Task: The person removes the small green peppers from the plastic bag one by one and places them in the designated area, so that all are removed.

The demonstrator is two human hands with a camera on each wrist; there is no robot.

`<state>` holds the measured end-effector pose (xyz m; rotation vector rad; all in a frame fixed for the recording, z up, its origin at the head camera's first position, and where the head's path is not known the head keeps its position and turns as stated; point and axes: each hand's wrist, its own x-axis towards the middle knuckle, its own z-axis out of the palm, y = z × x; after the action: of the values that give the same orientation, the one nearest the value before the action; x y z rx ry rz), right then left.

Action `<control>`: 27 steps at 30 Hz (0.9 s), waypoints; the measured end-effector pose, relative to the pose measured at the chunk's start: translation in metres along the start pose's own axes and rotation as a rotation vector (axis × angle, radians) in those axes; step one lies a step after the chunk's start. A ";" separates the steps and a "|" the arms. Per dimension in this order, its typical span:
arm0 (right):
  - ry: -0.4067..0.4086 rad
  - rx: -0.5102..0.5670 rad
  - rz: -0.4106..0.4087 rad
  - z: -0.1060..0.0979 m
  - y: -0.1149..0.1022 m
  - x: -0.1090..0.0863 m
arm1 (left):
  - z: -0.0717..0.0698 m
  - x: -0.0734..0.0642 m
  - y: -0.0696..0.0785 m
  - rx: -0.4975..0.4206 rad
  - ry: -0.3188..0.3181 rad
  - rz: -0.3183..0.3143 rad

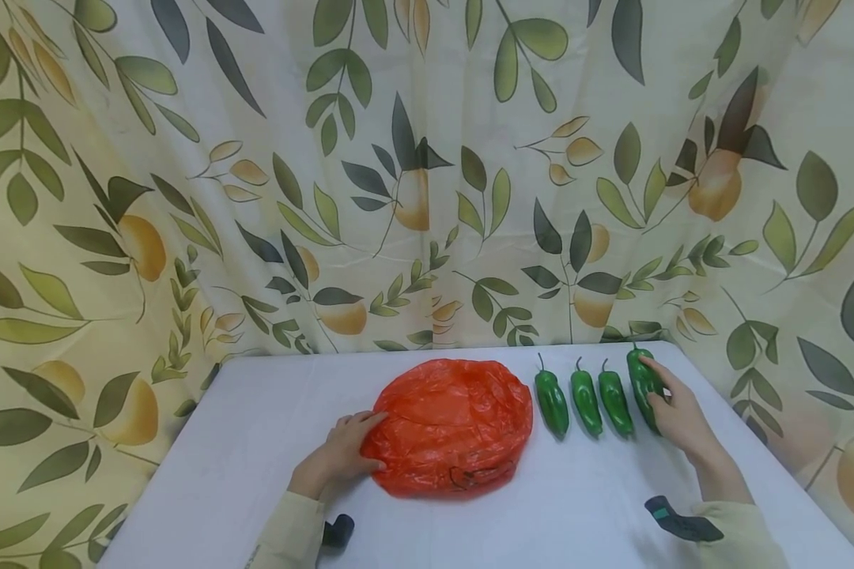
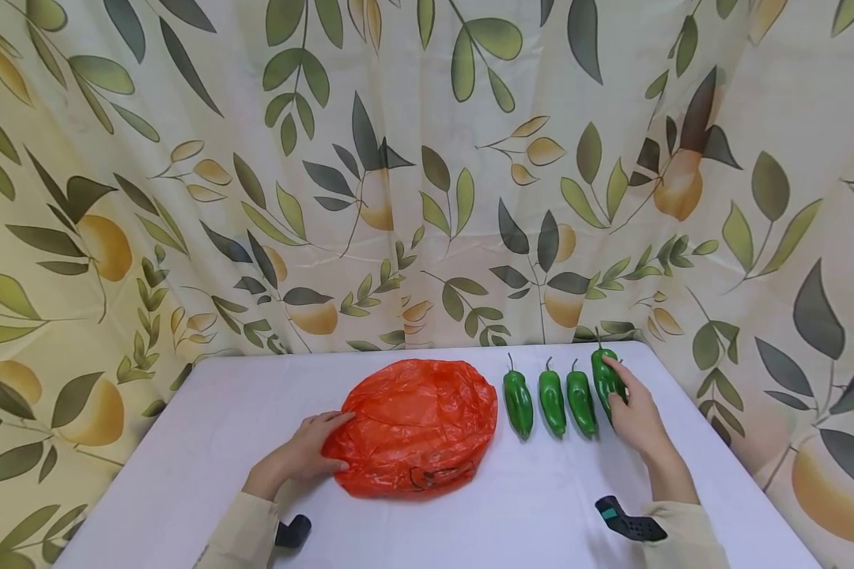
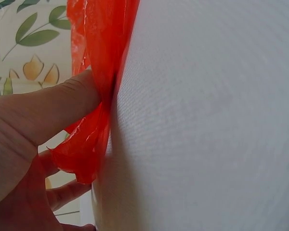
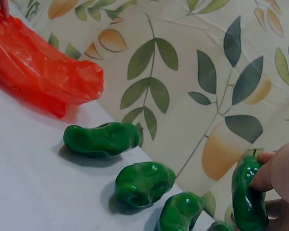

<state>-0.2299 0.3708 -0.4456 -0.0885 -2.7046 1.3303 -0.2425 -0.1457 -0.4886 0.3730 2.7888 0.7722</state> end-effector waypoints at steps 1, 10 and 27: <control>0.000 0.002 -0.003 0.000 0.000 0.001 | 0.000 0.000 0.000 -0.002 -0.001 -0.002; -0.018 -0.019 0.018 0.000 0.007 0.005 | -0.002 0.000 0.000 -0.004 -0.005 0.018; -0.013 -0.080 0.020 -0.021 0.032 0.004 | -0.003 -0.002 0.001 0.014 0.004 -0.002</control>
<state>-0.2310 0.4079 -0.4581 -0.1149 -2.7744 1.2325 -0.2417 -0.1468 -0.4857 0.3710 2.7989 0.7541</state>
